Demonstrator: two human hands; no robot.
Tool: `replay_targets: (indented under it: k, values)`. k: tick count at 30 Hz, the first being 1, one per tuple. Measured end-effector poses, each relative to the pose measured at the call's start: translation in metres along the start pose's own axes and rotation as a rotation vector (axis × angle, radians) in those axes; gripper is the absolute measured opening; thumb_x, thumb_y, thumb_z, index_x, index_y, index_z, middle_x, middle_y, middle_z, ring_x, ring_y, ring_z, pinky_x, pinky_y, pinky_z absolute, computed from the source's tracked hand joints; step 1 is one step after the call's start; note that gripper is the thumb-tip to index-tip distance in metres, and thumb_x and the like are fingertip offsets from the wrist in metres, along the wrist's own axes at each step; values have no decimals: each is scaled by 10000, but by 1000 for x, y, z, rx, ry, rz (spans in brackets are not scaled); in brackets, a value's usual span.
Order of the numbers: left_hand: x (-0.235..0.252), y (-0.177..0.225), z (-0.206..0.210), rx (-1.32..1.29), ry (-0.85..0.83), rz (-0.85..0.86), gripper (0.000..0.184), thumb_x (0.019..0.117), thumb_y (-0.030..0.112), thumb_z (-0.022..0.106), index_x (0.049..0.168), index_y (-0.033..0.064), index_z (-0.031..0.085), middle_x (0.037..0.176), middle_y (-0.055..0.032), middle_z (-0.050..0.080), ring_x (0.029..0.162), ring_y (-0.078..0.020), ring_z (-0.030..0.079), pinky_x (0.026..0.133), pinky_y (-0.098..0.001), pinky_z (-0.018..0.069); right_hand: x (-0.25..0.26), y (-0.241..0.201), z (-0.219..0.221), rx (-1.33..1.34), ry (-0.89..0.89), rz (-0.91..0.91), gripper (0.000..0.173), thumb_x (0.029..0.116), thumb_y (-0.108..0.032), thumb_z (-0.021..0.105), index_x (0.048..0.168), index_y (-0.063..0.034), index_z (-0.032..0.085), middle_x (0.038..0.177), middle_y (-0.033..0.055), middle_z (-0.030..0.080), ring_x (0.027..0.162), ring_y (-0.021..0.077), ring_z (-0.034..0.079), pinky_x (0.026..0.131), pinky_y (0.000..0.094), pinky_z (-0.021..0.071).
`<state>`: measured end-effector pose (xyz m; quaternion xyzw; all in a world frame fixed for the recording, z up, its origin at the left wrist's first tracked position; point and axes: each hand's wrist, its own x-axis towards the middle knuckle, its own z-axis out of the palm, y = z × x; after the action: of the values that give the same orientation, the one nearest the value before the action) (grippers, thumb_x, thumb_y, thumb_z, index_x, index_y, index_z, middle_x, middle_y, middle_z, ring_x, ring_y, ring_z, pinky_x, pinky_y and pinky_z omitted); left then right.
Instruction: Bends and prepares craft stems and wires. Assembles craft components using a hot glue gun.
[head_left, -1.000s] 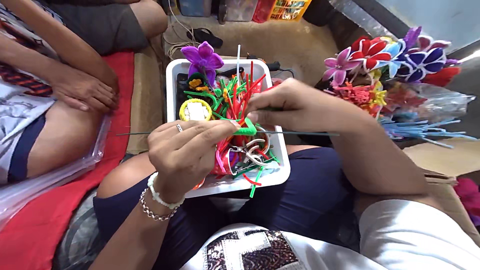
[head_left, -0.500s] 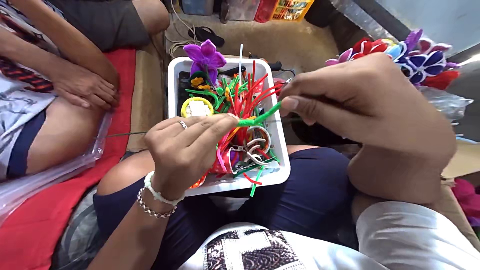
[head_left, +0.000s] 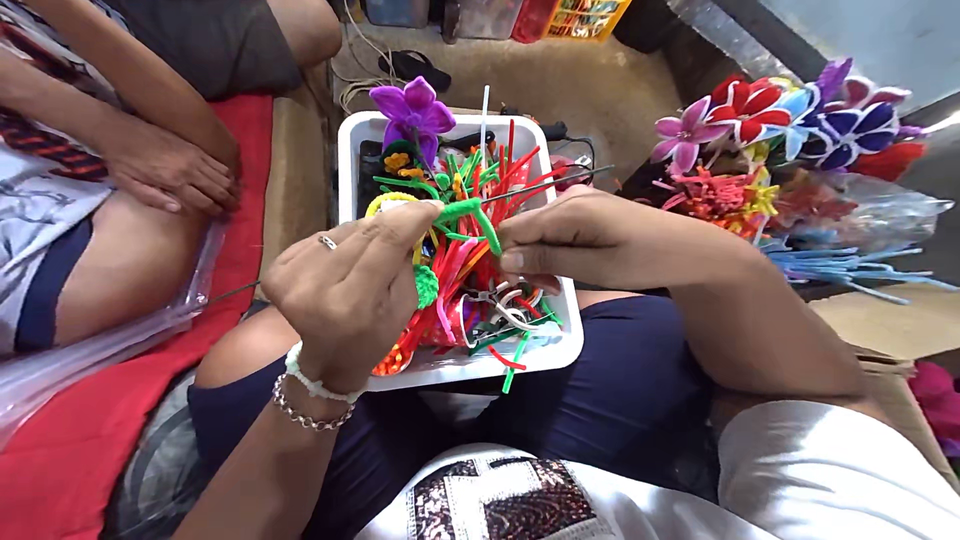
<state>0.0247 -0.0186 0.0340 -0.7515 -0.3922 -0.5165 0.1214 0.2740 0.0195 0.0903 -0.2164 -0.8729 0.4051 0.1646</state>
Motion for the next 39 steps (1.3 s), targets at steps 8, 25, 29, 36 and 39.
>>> replay_targets:
  k: [8, 25, 29, 36, 39]
  values:
    - [1, 5, -5, -76, -124, 116, 190, 966, 27, 617, 1031, 63, 792, 973, -98, 793, 886, -188, 763, 761, -319, 578, -17, -41, -30, -468, 242, 4, 293, 1071, -230, 482, 920, -105, 700, 691, -81, 578, 571, -24, 504, 498, 164, 414]
    - [-1, -2, -2, 66, -28, 16, 179, 969, 29, 628, 1030, 64, 792, 959, -91, 793, 834, -181, 758, 703, -320, 555, -4, -4, -3, -168, 3, -7, 268, 1078, -172, 468, 919, -81, 663, 671, -72, 564, 566, -18, 534, 496, 150, 459]
    - [0, 2, -4, 74, -78, 53, 182, 972, 55, 634, 1066, 71, 788, 977, -88, 794, 861, -197, 761, 727, -334, 565, -16, -35, -14, -451, 155, 1, 289, 1071, -216, 457, 915, -108, 675, 644, -97, 535, 536, -26, 488, 468, 156, 402]
    - [2, 5, 0, -257, -130, 64, 190, 945, 16, 624, 960, 64, 807, 914, -89, 792, 847, -139, 756, 751, -271, 565, -13, -14, -41, -445, 181, -34, 280, 1063, -210, 495, 948, -78, 713, 742, -62, 631, 623, -36, 547, 557, 146, 456]
    - [1, 10, 3, -298, -99, 36, 180, 932, 5, 631, 932, 55, 803, 895, -85, 789, 826, -121, 744, 731, -255, 550, -6, 13, -40, -132, 77, -66, 257, 1057, -140, 506, 947, -24, 707, 763, -38, 639, 636, -23, 571, 563, 142, 495]
